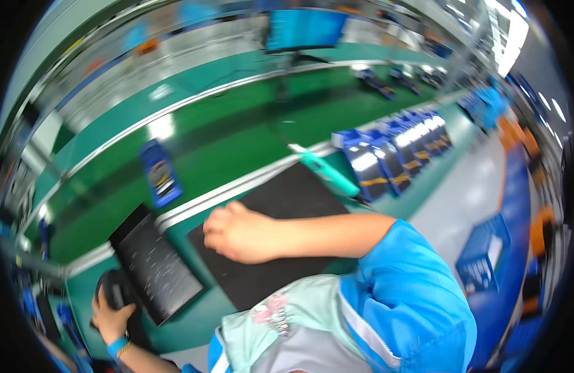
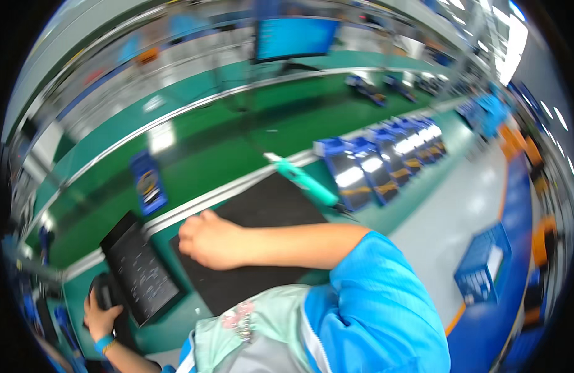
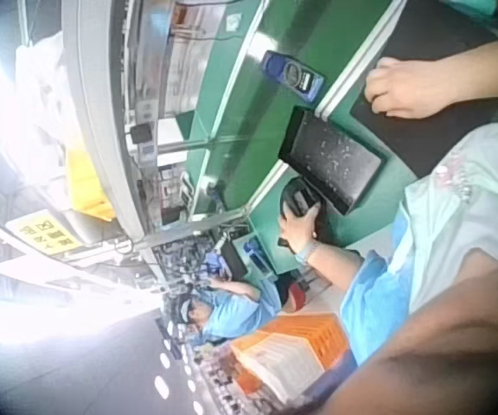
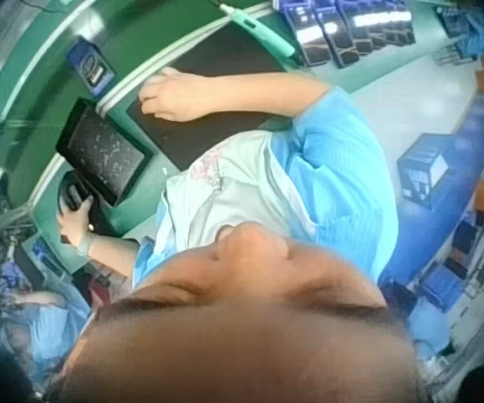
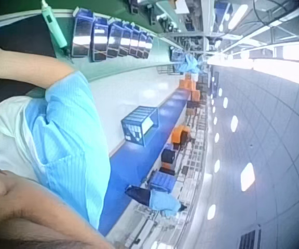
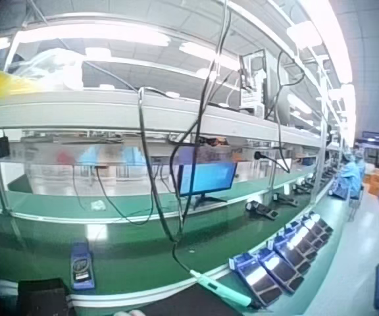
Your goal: The person assembles electronic handheld devices by inserting batteries and other components from a component tray into the device, then securing them with screws using an electric screwdriver.
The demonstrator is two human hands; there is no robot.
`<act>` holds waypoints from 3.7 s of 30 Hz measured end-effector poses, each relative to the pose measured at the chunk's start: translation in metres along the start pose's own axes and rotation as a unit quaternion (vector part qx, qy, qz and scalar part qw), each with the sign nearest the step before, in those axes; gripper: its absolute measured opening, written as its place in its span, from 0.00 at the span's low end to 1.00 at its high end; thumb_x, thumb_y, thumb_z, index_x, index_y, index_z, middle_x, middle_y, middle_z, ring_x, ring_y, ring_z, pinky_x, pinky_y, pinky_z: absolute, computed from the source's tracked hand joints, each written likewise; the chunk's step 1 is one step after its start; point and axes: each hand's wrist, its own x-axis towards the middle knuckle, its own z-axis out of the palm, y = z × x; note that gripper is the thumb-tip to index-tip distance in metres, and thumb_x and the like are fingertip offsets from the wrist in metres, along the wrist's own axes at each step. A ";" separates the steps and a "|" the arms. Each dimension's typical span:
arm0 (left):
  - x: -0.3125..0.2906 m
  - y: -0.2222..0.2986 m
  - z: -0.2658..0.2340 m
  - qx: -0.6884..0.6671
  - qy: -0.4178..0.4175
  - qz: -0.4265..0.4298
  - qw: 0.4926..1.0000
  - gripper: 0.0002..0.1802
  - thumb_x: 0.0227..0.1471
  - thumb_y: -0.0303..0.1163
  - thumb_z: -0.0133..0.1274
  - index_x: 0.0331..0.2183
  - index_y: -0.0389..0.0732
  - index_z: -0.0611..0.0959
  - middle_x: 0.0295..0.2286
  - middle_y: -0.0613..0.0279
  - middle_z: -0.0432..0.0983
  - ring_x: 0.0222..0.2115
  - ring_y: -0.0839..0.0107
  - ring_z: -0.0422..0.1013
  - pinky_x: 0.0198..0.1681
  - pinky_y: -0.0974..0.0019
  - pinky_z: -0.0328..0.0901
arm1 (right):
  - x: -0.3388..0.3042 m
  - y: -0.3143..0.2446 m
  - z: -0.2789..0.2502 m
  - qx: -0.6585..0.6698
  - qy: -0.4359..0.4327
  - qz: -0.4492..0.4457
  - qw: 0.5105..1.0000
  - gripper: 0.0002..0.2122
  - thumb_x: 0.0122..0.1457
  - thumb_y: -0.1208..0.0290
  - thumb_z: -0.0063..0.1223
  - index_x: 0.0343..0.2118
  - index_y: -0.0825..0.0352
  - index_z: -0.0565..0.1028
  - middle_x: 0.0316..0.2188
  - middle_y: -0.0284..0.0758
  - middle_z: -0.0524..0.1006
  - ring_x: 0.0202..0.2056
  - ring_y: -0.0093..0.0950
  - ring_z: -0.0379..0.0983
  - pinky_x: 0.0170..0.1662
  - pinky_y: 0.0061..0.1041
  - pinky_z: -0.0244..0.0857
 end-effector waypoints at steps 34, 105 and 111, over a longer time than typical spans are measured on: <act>-0.151 0.312 0.056 0.020 -0.208 0.609 0.765 0.47 0.43 0.49 0.68 0.63 0.52 0.69 0.68 0.53 0.47 0.69 0.46 0.38 0.65 0.27 0.35 | -0.248 0.081 -0.125 -0.232 0.119 0.570 0.779 0.29 0.48 0.59 0.70 0.48 0.72 0.72 0.43 0.46 0.74 0.47 0.45 0.71 0.47 0.41 0.72; -0.143 0.247 0.097 -0.219 -0.046 0.443 0.868 0.72 0.31 0.54 0.75 0.64 0.24 0.53 0.63 0.27 0.49 0.66 0.34 0.43 0.67 0.42 0.46 | -0.181 0.001 -0.129 0.600 0.220 0.399 0.657 0.22 0.62 0.69 0.56 0.57 0.71 0.67 0.48 0.45 0.77 0.45 0.37 0.79 0.47 0.36 0.75; -0.138 0.243 0.099 -0.217 -0.048 0.457 0.861 0.68 0.34 0.51 0.74 0.63 0.23 0.54 0.64 0.31 0.50 0.67 0.36 0.42 0.68 0.44 0.45 | -0.123 0.046 -0.026 0.753 0.179 0.402 0.488 0.17 0.66 0.69 0.52 0.55 0.71 0.68 0.46 0.42 0.78 0.46 0.38 0.78 0.49 0.44 0.74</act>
